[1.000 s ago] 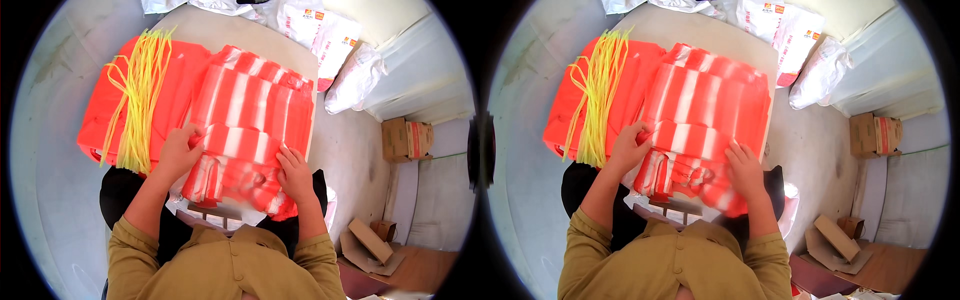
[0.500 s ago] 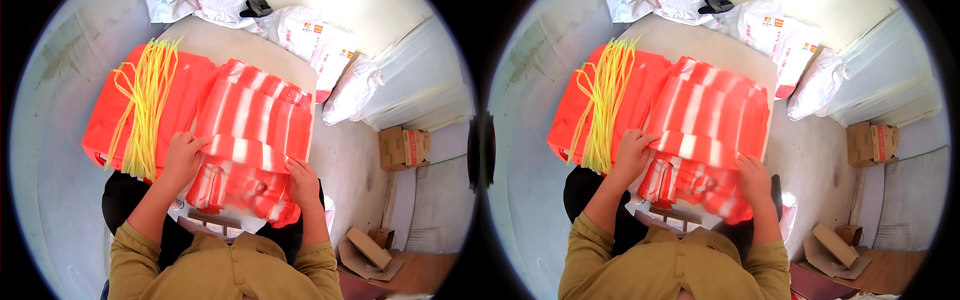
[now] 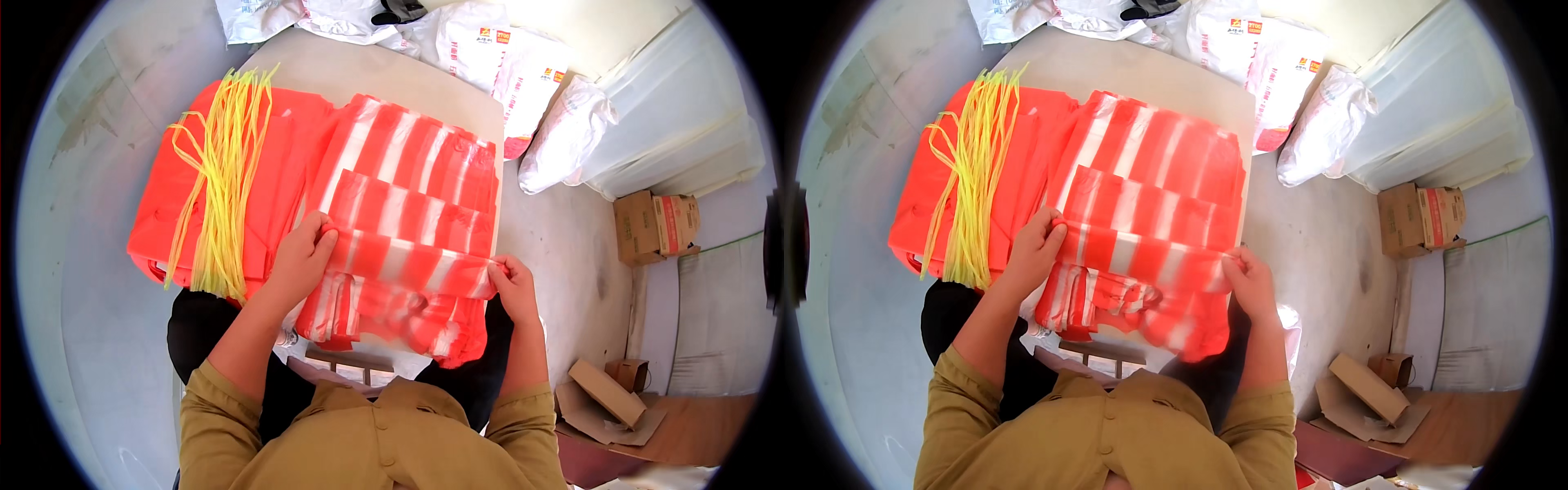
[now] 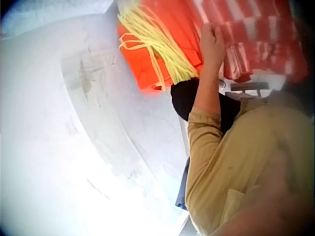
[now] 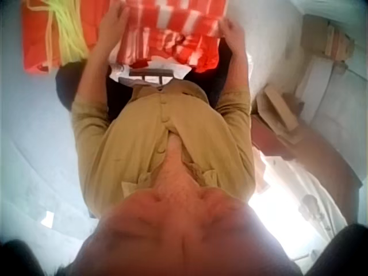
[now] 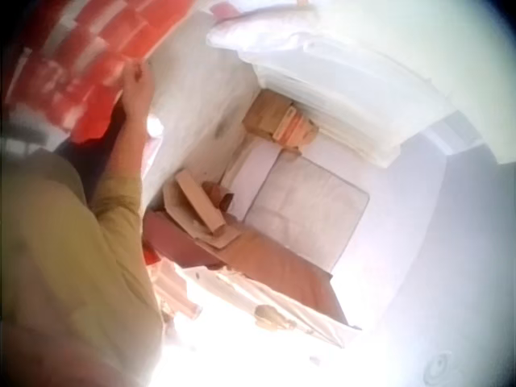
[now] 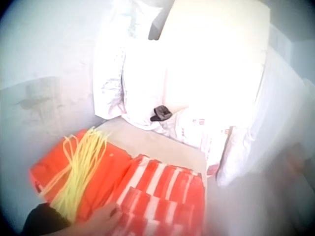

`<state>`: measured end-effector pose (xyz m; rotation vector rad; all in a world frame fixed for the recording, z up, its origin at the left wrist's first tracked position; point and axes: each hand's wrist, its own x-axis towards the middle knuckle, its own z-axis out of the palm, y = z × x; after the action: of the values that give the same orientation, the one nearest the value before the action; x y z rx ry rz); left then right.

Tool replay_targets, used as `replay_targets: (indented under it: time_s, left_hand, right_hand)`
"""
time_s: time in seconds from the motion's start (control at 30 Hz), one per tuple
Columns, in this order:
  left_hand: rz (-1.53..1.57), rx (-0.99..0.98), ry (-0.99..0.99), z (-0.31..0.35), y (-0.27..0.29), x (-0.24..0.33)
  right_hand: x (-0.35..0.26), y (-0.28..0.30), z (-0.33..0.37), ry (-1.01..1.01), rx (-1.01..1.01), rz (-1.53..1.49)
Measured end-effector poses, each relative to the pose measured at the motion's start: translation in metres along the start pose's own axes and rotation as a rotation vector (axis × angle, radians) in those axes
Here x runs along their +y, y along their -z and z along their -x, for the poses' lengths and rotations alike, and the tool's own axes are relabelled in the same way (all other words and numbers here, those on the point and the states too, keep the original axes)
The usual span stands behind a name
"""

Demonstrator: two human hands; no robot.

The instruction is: The person sits on the floor and repeatedly folds stacks of red and white striped plastic bags. They then tie each folded stack with a yellow string and place the finished bundles into a white plastic bag on the floor.

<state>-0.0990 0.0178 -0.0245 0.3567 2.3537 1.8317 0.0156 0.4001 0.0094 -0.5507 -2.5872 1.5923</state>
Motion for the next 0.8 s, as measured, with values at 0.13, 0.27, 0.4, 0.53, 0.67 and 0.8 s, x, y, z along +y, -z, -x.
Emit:
replay_targets:
  time_s: [0.13, 0.27, 0.4, 0.53, 0.67, 0.8]
  left_hand:
    - [-0.060, 0.122, -0.003, -0.020, -0.018, -0.008]
    - [-0.041, 0.087, 0.109, -0.024, -0.017, 0.000]
    - [-0.007, 0.096, 0.146, -0.021, -0.018, 0.003]
    - [-0.027, 0.081, 0.170, -0.019, -0.016, 0.001]
    - [-0.128, 0.068, 0.143, -0.019, -0.016, 0.002]
    - [-0.232, 0.124, 0.044, -0.016, -0.018, -0.002]
  right_hand:
    - [0.027, -0.014, -0.032, -0.014, 0.093, -0.054]
    - [0.039, -0.031, -0.046, 0.057, 0.164, 0.031]
    - [0.045, -0.040, -0.046, 0.061, 0.198, 0.086]
    - [0.044, -0.046, -0.044, -0.015, 0.216, 0.094]
    - [0.030, -0.048, -0.039, 0.003, 0.259, 0.191]
    - [0.029, -0.038, -0.025, 0.441, 0.391, 0.552]
